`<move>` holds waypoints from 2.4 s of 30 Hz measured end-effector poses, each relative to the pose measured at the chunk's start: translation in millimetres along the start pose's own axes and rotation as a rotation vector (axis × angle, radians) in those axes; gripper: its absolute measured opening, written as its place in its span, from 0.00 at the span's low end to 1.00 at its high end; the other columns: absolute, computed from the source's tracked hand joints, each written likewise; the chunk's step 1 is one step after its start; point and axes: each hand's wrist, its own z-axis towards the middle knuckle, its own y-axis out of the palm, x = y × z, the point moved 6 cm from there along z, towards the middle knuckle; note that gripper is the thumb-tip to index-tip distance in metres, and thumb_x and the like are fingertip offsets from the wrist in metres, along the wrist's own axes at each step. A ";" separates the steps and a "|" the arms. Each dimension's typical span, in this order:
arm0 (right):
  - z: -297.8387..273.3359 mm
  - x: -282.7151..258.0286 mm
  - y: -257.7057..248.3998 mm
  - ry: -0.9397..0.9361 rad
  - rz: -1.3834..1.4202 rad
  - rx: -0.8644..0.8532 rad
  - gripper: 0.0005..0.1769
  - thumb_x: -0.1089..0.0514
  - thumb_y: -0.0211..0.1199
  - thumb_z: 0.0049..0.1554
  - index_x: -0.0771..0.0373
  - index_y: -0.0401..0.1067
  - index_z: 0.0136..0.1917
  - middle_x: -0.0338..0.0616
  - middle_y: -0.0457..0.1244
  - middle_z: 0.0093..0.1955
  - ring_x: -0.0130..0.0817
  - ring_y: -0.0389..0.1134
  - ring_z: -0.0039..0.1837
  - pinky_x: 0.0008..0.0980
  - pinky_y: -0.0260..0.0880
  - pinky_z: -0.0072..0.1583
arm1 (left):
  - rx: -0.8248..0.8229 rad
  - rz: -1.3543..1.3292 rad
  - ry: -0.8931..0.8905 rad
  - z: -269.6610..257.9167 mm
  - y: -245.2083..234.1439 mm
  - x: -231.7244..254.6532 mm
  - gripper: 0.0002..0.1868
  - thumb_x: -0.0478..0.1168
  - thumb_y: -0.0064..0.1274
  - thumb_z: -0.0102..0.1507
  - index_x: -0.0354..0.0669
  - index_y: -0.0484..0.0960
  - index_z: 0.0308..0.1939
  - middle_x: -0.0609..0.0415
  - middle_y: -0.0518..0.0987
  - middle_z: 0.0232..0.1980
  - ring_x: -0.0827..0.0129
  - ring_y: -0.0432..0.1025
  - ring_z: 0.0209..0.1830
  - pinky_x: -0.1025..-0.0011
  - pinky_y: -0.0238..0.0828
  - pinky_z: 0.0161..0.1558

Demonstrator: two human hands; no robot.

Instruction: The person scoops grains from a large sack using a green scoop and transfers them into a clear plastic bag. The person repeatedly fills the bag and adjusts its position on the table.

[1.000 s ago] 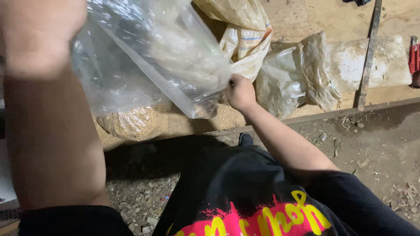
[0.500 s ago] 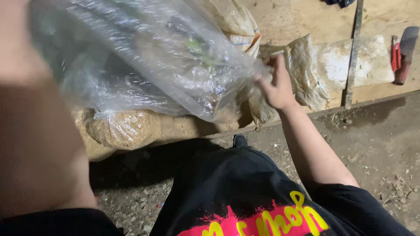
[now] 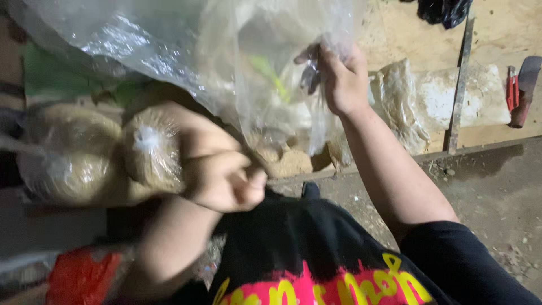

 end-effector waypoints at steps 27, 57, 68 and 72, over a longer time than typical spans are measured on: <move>-27.3 -12.7 -92.9 -0.007 0.079 0.154 0.07 0.59 0.54 0.77 0.62 0.72 0.61 0.52 0.69 0.49 0.32 0.69 0.43 0.28 0.68 0.44 | 0.331 -1.149 -0.563 -103.9 170.5 -155.9 0.10 0.39 0.51 0.72 0.39 0.71 0.54 0.47 0.72 0.45 0.65 0.74 0.41 0.63 0.82 0.45; -88.9 -42.7 -72.6 -0.073 -0.165 0.177 0.32 0.32 0.67 0.64 0.59 0.65 0.62 0.42 0.62 0.58 0.33 0.62 0.61 0.36 0.65 0.66 | -0.209 -0.959 -0.539 -62.6 264.2 -147.3 0.24 0.45 0.43 0.74 0.32 0.60 0.68 0.38 0.60 0.68 0.56 0.58 0.66 0.63 0.55 0.62; -168.2 23.1 49.7 0.214 -0.783 0.187 0.25 0.57 0.69 0.53 0.61 0.69 0.63 0.46 0.67 0.53 0.32 0.69 0.51 0.37 0.75 0.52 | 0.052 -0.703 -0.286 -36.1 158.4 -186.4 0.29 0.46 0.30 0.75 0.35 0.58 0.78 0.34 0.54 0.83 0.51 0.54 0.83 0.52 0.47 0.84; -158.9 43.0 22.9 0.110 -0.828 0.232 0.05 0.67 0.61 0.64 0.66 0.74 0.45 0.42 0.68 0.45 0.26 0.69 0.46 0.29 0.76 0.54 | 0.037 -1.159 -0.402 -24.0 119.3 -196.1 0.26 0.48 0.39 0.73 0.36 0.66 0.70 0.40 0.69 0.72 0.52 0.63 0.75 0.51 0.56 0.76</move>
